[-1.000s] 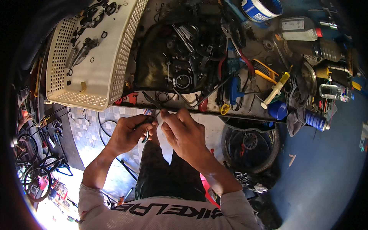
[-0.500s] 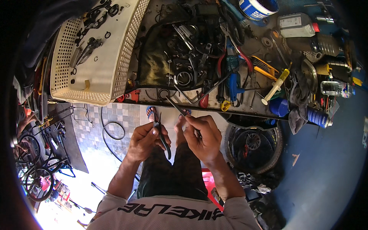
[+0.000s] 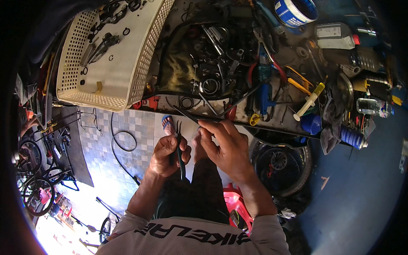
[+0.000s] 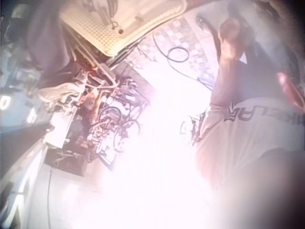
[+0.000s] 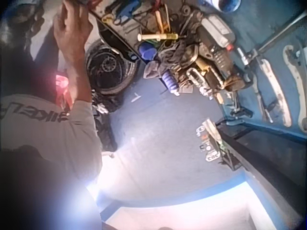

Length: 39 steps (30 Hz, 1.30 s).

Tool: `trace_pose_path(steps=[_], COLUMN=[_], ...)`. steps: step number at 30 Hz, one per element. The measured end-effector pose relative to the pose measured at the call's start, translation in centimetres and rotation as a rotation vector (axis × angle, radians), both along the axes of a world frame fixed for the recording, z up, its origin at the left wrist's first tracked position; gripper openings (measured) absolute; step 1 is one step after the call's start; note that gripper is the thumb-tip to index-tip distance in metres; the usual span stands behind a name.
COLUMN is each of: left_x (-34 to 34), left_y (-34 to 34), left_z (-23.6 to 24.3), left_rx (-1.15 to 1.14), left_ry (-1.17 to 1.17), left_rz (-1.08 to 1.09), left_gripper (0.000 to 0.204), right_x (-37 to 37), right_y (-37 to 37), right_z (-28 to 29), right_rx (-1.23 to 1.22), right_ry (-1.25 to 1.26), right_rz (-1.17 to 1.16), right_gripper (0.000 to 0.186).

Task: The person uses pliers to remove small rubber seals from bicycle brake components at a workbench. They repeatedly pick up parts, use the pliers to extract the seals, and place the parts and seals into a white tray.

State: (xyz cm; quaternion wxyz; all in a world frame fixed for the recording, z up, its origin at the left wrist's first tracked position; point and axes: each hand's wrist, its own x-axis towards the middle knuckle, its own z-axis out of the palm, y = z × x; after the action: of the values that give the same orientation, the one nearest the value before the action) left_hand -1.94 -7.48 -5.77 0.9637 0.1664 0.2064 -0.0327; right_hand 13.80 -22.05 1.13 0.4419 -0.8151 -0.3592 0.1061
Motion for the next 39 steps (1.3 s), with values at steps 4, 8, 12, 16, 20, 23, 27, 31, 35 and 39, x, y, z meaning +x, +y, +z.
trace_pose_path(steps=[4, 8, 12, 16, 20, 23, 27, 31, 35, 39], left_x=[0.5, 0.6, 0.6, 0.8, 0.9, 1.0, 1.0, 1.0, 1.0, 0.9], left_y=[0.1, -0.5, -1.1, -1.2, -1.3, -1.2, -1.2, -1.2, -1.1, -1.1], left_z=[0.1, -0.2, -0.5, -0.5, -0.2, -0.2, 0.0, 0.1, 0.5, 1.1], left_rx=[-0.115, -0.232, -0.307, -0.421, -0.460, -0.459, -0.465, -0.466, -0.413, -0.381], left_ry=[0.019, 0.018, 0.035, -0.004, -0.008, -0.008, 0.037, 0.043, 0.032, 0.121], left_rz=[0.011, 0.068, 0.095, 0.092, 0.105, 0.106, 0.104, 0.106, 0.116, 0.136], left_gripper=[0.037, 0.036, 0.036, 0.037, 0.037, 0.037, 0.037, 0.036, 0.035, 0.032], right_x=[0.2, 0.7, 1.0, 1.0, 0.9, 0.9, 1.0, 0.9, 0.9, 0.8], right_y=[0.5, 0.6, 0.6, 0.9, 1.0, 1.1, 1.1, 1.1, 1.1, 1.0], right_z=[0.4, 0.6, 0.5, 0.4, 0.3, 0.0, -0.5, -0.5, -0.4, -0.1], right_rx=[-0.041, -0.102, -0.138, -0.155, -0.163, -0.148, -0.132, -0.139, -0.129, -0.114], right_ry=[-0.002, -0.039, -0.060, -0.076, -0.100, -0.076, -0.129, -0.119, -0.142, -0.076], right_rz=[0.018, 0.027, 0.067, 0.085, 0.100, 0.096, 0.102, 0.104, 0.106, 0.092], right_gripper=[0.026, 0.026, 0.029, 0.030, 0.033, 0.035, 0.031, 0.031, 0.030, 0.032])
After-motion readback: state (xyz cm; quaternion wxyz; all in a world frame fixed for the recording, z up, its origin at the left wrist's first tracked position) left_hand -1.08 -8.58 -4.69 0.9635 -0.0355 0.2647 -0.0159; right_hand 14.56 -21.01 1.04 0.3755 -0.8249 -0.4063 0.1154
